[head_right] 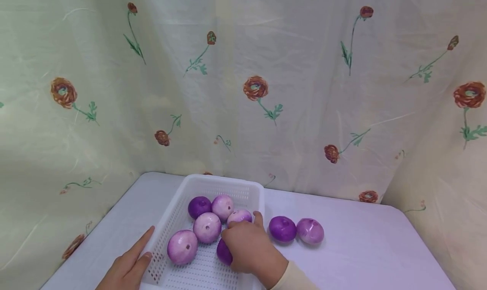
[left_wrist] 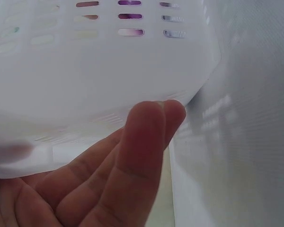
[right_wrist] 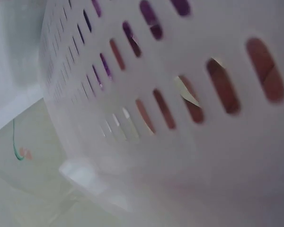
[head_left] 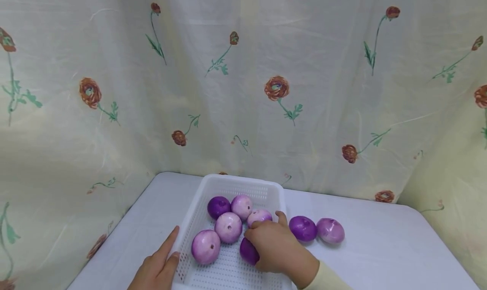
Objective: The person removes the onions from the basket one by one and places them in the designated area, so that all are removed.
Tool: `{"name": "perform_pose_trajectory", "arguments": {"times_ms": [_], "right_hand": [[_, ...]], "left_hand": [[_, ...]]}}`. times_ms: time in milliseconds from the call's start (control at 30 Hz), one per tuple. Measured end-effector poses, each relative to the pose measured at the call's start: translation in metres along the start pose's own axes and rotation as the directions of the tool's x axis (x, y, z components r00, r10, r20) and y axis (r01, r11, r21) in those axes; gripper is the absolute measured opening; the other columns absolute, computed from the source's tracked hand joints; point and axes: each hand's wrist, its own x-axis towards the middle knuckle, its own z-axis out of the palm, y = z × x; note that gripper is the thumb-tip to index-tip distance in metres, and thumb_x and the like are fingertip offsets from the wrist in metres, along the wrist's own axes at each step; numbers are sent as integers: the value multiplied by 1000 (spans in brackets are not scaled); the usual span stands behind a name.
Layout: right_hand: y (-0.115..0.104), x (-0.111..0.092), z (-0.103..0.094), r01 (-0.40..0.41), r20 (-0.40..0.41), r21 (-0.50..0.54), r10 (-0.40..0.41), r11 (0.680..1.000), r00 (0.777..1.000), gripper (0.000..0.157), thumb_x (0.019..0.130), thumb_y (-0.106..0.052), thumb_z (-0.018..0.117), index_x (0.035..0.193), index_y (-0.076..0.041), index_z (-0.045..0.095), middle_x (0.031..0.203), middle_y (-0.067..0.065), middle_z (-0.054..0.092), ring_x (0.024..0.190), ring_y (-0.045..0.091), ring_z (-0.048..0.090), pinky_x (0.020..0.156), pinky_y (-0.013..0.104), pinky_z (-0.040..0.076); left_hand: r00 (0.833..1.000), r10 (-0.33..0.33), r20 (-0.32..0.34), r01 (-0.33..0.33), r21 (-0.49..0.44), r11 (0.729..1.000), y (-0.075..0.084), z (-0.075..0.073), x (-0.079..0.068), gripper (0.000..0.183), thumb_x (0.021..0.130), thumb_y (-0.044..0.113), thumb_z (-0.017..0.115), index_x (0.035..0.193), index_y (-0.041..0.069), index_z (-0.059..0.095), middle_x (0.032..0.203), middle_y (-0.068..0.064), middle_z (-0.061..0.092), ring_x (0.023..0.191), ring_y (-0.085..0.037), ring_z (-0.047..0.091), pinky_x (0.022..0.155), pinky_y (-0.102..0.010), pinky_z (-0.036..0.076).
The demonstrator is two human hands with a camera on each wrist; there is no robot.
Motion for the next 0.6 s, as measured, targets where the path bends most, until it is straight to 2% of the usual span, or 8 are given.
{"name": "perform_pose_trajectory", "arguments": {"times_ms": [267, 600], "right_hand": [[-2, 1, 2, -9, -6, 19, 9, 1000, 1000, 49, 56, -31, 100, 88, -31, 64, 74, -15, 55, 77, 10, 60, 96, 83, 31], [3, 1, 2, -29, -27, 73, 31, 997, 999, 56, 57, -38, 100, 107, -32, 75, 89, -15, 62, 87, 11, 62, 99, 80, 30]], "left_hand": [[1000, 9, 5, -9, 17, 1000, 0, -2, 2, 60, 109, 19, 55, 165, 12, 36, 139, -21, 65, 110, -25, 67, 102, -60, 48], [1000, 5, -4, -5, -8, 1000, -1, 0, 0, 59, 108, 19, 56, 165, 13, 39, 134, -18, 69, 103, -21, 68, 100, -59, 50]]}}
